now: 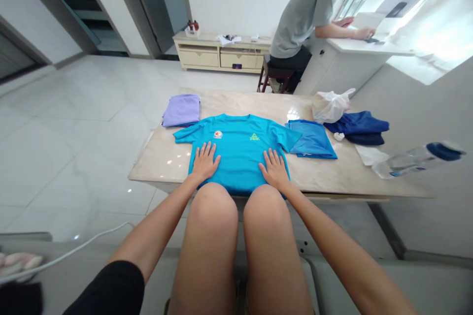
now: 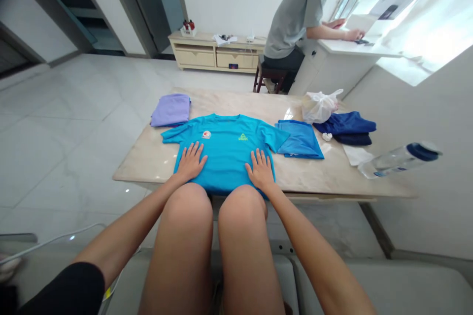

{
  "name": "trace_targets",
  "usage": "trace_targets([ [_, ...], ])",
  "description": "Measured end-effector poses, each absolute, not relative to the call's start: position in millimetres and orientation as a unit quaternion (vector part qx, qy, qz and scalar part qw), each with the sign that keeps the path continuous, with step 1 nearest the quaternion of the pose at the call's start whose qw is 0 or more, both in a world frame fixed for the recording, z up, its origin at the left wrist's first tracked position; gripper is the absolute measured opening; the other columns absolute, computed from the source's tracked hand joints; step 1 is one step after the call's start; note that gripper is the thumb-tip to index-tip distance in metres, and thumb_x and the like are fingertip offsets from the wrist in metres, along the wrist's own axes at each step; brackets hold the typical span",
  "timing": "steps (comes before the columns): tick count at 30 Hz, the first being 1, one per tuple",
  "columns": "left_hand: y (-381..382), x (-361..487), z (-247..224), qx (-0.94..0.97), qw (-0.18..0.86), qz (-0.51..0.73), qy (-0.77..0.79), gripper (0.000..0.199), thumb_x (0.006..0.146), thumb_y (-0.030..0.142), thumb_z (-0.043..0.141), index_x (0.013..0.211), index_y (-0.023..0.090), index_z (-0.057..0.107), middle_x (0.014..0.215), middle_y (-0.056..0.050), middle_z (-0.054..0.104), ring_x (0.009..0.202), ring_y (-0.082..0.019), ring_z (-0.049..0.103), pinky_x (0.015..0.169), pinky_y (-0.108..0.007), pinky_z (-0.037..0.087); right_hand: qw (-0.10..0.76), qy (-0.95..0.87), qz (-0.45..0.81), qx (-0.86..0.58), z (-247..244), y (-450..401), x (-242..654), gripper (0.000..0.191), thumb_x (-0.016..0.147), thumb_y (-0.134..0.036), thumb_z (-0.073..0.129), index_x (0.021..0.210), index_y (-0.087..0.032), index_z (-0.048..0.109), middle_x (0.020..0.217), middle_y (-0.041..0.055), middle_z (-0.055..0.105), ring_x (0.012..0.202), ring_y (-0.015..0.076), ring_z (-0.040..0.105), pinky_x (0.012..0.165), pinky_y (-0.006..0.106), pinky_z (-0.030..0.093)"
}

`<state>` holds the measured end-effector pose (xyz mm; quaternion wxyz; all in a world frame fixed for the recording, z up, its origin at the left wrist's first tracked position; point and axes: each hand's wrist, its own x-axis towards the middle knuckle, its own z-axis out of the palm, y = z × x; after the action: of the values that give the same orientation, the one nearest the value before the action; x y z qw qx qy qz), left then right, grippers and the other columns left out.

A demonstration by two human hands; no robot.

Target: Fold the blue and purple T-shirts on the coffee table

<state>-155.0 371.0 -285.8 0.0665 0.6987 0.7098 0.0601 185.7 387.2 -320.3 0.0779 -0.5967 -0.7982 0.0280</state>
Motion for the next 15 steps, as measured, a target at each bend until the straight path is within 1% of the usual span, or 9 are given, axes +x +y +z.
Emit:
trace_targets([
  [4,364.9,-169.1,-283.1,0.656,0.060,0.065,0.750,0.080,0.114,0.058,0.032,0.181,0.016,0.034,0.191,-0.015,0.020,0.178,-0.041,0.015,0.145,-0.060,0.013,0.074,-0.805,0.030,-0.588,-320.5,382.1,166.1,0.076,0.114,-0.055,0.039,0.178,-0.013,0.042,0.186,0.0217,0.033,0.172,0.0428,0.031,0.136,0.065,0.029],
  [6,361.6,-179.5,-283.9,0.646,0.056,0.065,0.758,0.079,0.114,0.058,0.032,0.181,0.017,0.034,0.191,-0.015,0.020,0.178,-0.042,0.015,0.144,-0.062,0.013,0.087,-0.814,0.033,-0.573,-319.6,381.1,157.3,0.075,0.114,-0.058,0.040,0.175,-0.014,0.048,0.182,0.0221,0.041,0.165,0.0442,0.040,0.134,0.064,0.031],
  [8,360.1,-190.7,-284.2,0.638,0.053,0.062,0.766,0.078,0.114,0.058,0.031,0.181,0.017,0.034,0.191,-0.016,0.020,0.178,-0.041,0.016,0.144,-0.062,0.014,0.106,-0.819,0.038,-0.563,-318.3,382.5,149.2,0.070,0.115,-0.055,0.038,0.171,-0.015,0.055,0.177,0.0213,0.048,0.158,0.0430,0.048,0.133,0.061,0.034],
  [9,360.1,-196.1,-284.3,0.635,0.050,0.060,0.768,0.078,0.114,0.057,0.031,0.181,0.017,0.034,0.191,-0.016,0.020,0.178,-0.041,0.016,0.144,-0.062,0.014,0.117,-0.818,0.040,-0.561,-317.8,384.1,145.2,0.069,0.116,-0.053,0.036,0.169,-0.015,0.056,0.176,0.0210,0.050,0.157,0.0419,0.050,0.133,0.060,0.034],
  [11,362.0,-205.3,-284.6,0.634,0.045,0.056,0.770,0.077,0.115,0.057,0.030,0.181,0.018,0.035,0.191,-0.016,0.021,0.178,-0.041,0.017,0.144,-0.062,0.015,0.137,-0.811,0.040,-0.568,-317.6,389.0,137.0,0.068,0.116,-0.049,0.035,0.171,-0.014,0.054,0.178,0.0204,0.048,0.161,0.0401,0.046,0.135,0.060,0.031],
  [14,369.4,-214.8,-286.9,0.640,0.035,0.048,0.766,0.076,0.114,0.056,0.030,0.182,0.021,0.035,0.191,-0.013,0.023,0.178,-0.040,0.019,0.144,-0.062,0.017,0.145,-0.798,0.041,-0.583,-318.9,399.5,125.4,0.070,0.116,-0.049,0.037,0.176,-0.015,0.047,0.185,0.0185,0.038,0.171,0.0377,0.033,0.139,0.062,0.025],
  [15,373.3,-217.0,-288.1,0.643,0.032,0.046,0.764,0.076,0.114,0.056,0.030,0.182,0.022,0.035,0.190,-0.012,0.024,0.178,-0.039,0.020,0.144,-0.063,0.018,0.143,-0.797,0.043,-0.585,-319.4,403.4,122.3,0.070,0.115,-0.050,0.038,0.177,-0.016,0.045,0.186,0.0178,0.035,0.173,0.0373,0.030,0.139,0.062,0.024],
])
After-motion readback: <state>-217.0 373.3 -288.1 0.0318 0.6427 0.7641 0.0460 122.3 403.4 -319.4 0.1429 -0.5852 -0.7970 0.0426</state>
